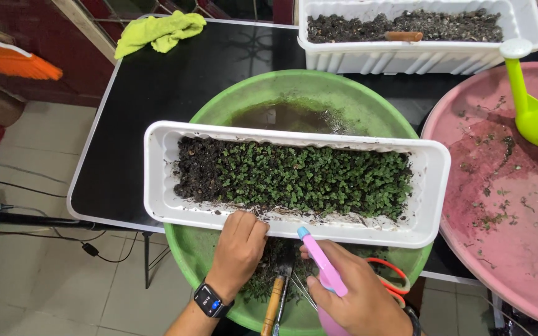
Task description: The person uses a small hand trowel to loosen soil in a white seedling tray, then sprays the seedlings with a pink spray bottle. The tray is held over a green basin to catch runoff, and the person repeatedly mists the plants while adjusting the tray position.
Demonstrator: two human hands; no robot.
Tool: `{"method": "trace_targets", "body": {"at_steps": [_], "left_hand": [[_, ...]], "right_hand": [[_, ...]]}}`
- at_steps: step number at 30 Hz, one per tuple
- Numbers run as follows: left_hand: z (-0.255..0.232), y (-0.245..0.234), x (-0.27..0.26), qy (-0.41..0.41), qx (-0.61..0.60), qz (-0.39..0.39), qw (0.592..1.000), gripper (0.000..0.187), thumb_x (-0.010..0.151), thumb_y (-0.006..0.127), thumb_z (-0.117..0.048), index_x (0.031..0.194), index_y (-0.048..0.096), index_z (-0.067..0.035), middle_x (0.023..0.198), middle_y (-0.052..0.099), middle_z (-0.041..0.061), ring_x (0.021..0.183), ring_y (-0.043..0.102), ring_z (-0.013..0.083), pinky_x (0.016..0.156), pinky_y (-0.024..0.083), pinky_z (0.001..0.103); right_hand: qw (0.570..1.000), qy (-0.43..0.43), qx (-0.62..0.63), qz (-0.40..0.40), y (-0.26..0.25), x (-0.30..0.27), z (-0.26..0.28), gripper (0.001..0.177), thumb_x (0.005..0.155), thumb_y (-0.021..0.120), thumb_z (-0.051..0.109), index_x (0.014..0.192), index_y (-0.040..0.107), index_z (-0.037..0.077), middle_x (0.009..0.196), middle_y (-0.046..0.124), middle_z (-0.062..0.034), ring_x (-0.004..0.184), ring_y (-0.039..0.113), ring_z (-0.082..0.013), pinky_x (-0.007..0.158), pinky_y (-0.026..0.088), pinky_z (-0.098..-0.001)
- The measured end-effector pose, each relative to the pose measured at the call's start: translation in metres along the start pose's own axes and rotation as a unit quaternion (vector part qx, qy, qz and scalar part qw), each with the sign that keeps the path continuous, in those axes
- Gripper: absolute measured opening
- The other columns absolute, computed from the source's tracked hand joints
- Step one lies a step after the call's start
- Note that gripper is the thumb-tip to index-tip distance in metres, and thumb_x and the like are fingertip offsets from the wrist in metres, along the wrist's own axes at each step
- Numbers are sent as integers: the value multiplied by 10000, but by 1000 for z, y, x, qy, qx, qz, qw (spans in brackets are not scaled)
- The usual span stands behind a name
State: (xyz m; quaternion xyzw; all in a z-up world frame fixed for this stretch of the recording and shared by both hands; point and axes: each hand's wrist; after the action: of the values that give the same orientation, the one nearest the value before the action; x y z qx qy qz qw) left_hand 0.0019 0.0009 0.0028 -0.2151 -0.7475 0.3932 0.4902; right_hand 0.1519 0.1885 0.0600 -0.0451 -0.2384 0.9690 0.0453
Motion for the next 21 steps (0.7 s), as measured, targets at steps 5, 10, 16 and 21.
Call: {"method": "trace_targets", "body": {"at_steps": [5,10,16,21], "left_hand": [[-1,0,1,-2,-8,-7,1000,203,983,586,43,817,504,-38,785,413,99,738,393,279,634,346,395],[0,0,0,-5,-17,-6,1000,188,984,581,28,823,507,-37,789,417,103,740,403,293,638,349,408],[1,1,0,-15,-7,4,1000,197,978,575,10,811,492,-55,782,400,96,726,367,278,629,315,402],[1,3,0,-19,0,-7,1000,217,949,598,33,790,483,-61,768,384,87,711,350,267,613,298,391]], "right_hand": [[999,31,6,3,0,-1,1,325,869,658,264,1167,685,137,1048,741,27,912,693,-133,847,530,-301],[1000,13,11,3,0,0,-3,338,874,654,262,1178,688,120,1074,752,-3,941,715,-153,865,539,-313],[999,-35,-1,-16,1,-2,-9,467,864,632,173,1322,634,82,1259,735,-40,1157,704,-193,1017,484,-344],[998,-3,50,-33,1,-14,-17,472,895,684,233,1300,636,-5,1013,876,-22,1074,760,-94,1032,484,-306]]}}
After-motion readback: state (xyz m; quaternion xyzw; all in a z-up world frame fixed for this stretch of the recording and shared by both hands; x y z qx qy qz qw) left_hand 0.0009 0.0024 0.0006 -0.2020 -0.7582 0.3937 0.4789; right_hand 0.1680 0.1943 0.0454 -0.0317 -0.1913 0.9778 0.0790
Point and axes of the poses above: each hand's wrist, its own x-axis towards the middle knuckle, its own y-axis out of the palm, z = x × y
